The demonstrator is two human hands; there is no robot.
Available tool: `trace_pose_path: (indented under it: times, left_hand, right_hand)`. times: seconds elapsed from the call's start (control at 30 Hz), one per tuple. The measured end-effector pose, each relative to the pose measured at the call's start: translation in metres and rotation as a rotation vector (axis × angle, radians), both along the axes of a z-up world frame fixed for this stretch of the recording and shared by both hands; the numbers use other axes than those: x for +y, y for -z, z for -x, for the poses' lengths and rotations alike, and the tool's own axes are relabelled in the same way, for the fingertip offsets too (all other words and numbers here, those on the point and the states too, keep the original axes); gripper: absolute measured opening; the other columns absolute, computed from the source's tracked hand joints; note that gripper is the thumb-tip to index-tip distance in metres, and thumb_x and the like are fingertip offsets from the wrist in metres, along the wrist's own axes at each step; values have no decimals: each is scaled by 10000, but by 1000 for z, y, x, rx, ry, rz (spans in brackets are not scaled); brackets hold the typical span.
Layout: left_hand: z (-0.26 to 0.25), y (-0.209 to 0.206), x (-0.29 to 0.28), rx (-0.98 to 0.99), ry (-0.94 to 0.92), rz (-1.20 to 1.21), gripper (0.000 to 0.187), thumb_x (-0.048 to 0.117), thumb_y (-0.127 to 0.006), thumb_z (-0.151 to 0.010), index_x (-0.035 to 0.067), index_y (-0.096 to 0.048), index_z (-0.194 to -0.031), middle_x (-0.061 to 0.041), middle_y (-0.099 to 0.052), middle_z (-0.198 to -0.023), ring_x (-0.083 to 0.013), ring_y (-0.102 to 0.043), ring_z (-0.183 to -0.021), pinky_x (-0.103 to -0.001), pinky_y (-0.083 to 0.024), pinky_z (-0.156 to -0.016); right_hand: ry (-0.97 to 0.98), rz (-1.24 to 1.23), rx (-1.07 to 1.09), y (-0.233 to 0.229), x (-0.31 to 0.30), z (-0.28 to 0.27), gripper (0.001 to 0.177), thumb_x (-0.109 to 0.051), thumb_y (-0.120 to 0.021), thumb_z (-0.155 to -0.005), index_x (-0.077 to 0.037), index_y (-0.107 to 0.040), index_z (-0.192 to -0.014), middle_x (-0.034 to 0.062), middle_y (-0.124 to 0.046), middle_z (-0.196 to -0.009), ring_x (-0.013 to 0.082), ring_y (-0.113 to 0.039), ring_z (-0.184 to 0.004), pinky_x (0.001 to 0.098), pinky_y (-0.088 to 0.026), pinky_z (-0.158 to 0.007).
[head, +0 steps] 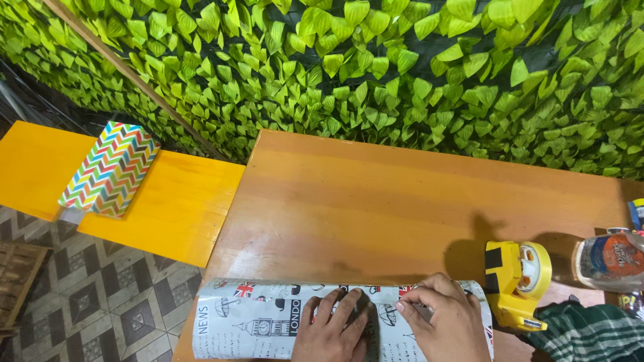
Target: The person wraps a rectangular item with patterned wrapping paper on a wooden table. They fold the paper edges, smooth the surface, and secure the folds with clear tape from a dispenser. The wrapped item is rotated and adjusted to complete the wrapping.
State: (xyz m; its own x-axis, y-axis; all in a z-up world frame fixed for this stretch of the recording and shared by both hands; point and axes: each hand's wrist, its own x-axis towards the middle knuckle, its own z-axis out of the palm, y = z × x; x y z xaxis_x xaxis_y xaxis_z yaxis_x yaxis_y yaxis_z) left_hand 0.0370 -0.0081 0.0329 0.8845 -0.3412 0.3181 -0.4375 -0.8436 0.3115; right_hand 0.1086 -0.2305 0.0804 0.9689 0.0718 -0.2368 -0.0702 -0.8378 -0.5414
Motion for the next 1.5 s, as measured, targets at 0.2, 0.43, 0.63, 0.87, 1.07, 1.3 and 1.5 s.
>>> trace_pose_path:
  times: [0.2, 0.43, 0.63, 0.87, 1.07, 1.3, 1.5]
  left_hand:
    - [1, 0, -1, -37, -15, 1, 542, 301, -785, -722, 150, -722, -1239, -88, -572, -1406, -326, -557, -1264, -596, -417, -977]
    - [1, 0, -1, 24, -9, 5, 584, 309, -813, -700, 149, -722, -1254, -101, -569, -1408, -339, -547, -1257, -615, -408, -965]
    - [1, 1, 1, 28, 2, 7, 597, 325, -823, -704, 154, -718, -1266, -110, -567, -1405, -346, -546, -1258, -622, -411, -954]
    - [1, 2, 1, -5, 4, -1, 615, 312, -821, -683, 155, -716, -1268, -113, -575, -1404, -343, -559, -1246, -608, -423, -948]
    - [1, 5, 0, -51, -13, -15, 596, 294, -796, -678, 168, -721, -1255, -103, -580, -1414, -325, -569, -1250, -586, -434, -950]
    - [1, 9, 1, -89, -8, -39, 568, 285, -764, -705, 175, -723, -1261, -106, -586, -1410, -321, -574, -1246, -575, -437, -939]
    - [2, 11, 0, -89, -11, -34, 551, 283, -754, -706, 171, -723, -1245, -94, -591, -1401, -315, -578, -1240, -565, -433, -954]
  right_hand:
    - [54, 79, 80, -1, 7, -3, 238, -438, -865, -743, -251, -840, -888, -91, -707, -851, 117, -693, -857, 373, -407, -904]
    - [66, 154, 182, -5, 11, -7, 234, -452, -846, -781, -253, -842, -905, -100, -710, -881, 91, -701, -875, 363, -395, -952]
    - [61, 169, 166, -10, 12, -9, 265, -473, -841, -763, -250, -839, -906, -94, -704, -887, 95, -697, -887, 350, -427, -925]
    - [82, 176, 103, -15, 18, -8, 225, -439, -844, -747, -253, -842, -873, -95, -712, -857, 100, -695, -898, 364, -413, -932]
    - [70, 221, 59, -19, 22, -6, 237, -449, -836, -740, -255, -838, -876, -85, -699, -844, 109, -682, -926, 372, -409, -918]
    - [107, 282, 55, -27, 32, -6, 226, -414, -790, -723, -262, -839, -882, -93, -716, -875, 104, -677, -973, 361, -408, -941]
    - [107, 355, 140, -35, 37, -9, 283, -498, -799, -725, -268, -831, -886, -100, -717, -908, 92, -661, -1027, 361, -394, -982]
